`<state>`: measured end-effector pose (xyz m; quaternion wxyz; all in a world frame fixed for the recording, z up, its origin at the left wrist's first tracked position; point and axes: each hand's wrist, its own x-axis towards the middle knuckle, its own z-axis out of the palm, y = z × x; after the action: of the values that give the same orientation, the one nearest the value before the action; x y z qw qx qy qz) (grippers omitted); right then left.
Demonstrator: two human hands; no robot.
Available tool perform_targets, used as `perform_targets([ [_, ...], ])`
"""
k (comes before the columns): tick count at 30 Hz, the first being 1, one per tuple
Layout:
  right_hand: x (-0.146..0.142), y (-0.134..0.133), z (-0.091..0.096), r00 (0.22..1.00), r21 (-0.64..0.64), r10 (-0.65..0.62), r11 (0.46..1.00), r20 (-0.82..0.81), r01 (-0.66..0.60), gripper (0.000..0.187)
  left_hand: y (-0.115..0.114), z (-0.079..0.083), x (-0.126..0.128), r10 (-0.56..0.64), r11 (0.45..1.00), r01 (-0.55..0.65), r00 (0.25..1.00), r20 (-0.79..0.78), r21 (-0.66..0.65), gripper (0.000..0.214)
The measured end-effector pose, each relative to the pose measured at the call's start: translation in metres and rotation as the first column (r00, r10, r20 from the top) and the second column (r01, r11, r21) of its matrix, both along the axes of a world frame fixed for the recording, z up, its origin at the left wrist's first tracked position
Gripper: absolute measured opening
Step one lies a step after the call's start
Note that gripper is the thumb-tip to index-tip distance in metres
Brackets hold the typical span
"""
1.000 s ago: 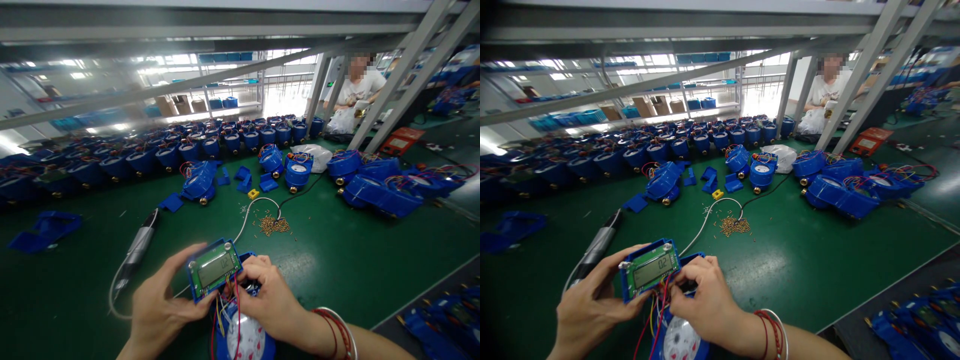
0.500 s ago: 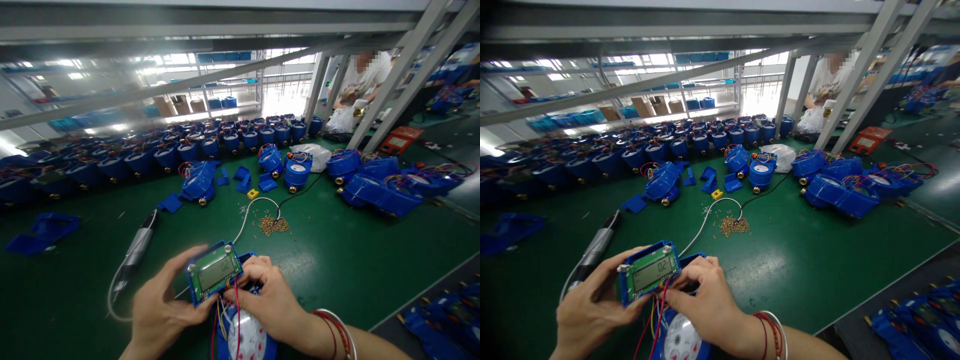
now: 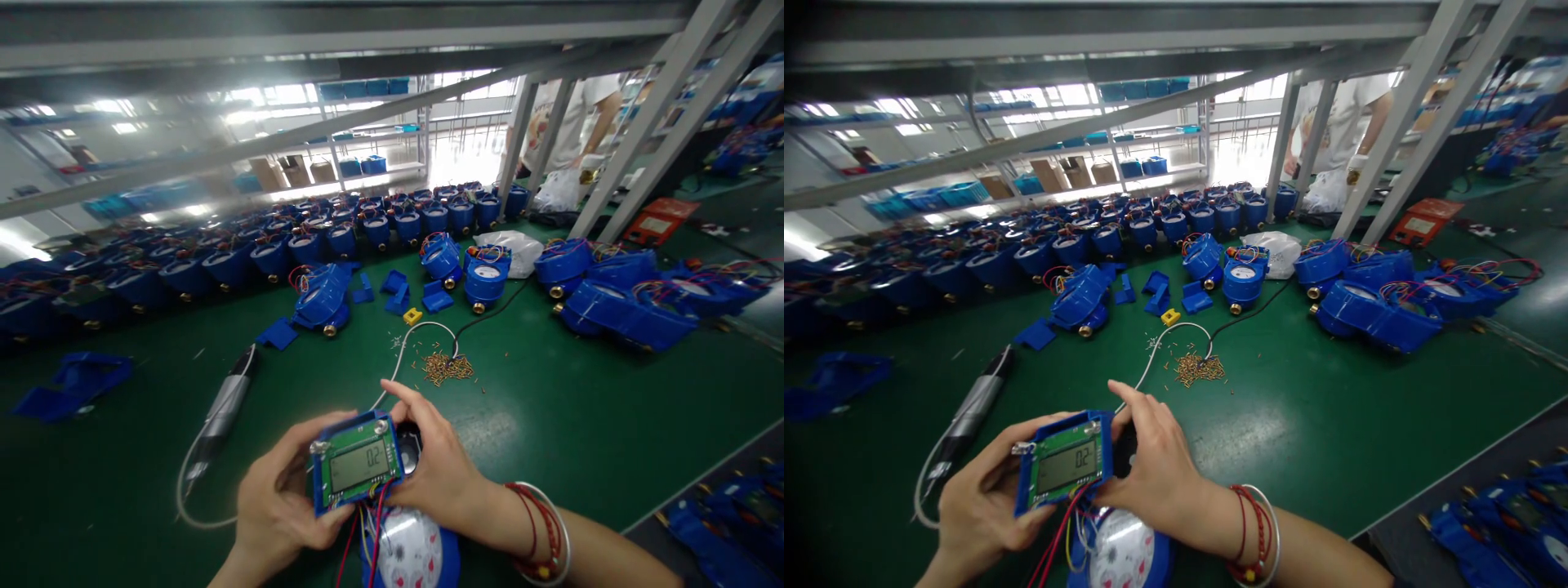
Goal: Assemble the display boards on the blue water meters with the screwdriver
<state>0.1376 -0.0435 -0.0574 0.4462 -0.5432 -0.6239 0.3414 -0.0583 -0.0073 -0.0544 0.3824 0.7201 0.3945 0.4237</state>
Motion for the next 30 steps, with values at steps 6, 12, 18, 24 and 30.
perform_targets([
  [6,0.007,0.015,-0.006,0.983,0.027,0.132,0.990,0.130,-0.137,0.105,0.005,-0.005,0.004,-0.079,0.996,0.079,0.997,0.010,-0.036,0.056],
  [12,-0.001,0.014,-0.012,0.986,-0.014,0.153,0.988,-0.059,-0.154,0.083,0.000,-0.007,0.011,0.001,0.988,0.005,0.999,0.038,-0.156,0.056],
  [18,-0.002,0.013,-0.017,0.993,-0.025,0.093,0.995,-0.078,-0.096,0.096,-0.008,-0.007,0.013,0.064,0.970,-0.058,0.998,0.018,-0.234,0.070],
  [24,-0.005,0.010,-0.012,0.993,-0.162,0.023,0.986,-0.112,-0.041,0.093,-0.007,-0.018,0.007,0.124,0.974,-0.136,0.989,-0.075,-0.181,0.055],
  [30,-0.001,0.013,-0.010,0.990,-0.165,0.042,0.984,-0.131,-0.063,0.075,-0.011,-0.018,0.011,0.120,0.971,-0.135,0.989,-0.086,-0.199,0.055],
])
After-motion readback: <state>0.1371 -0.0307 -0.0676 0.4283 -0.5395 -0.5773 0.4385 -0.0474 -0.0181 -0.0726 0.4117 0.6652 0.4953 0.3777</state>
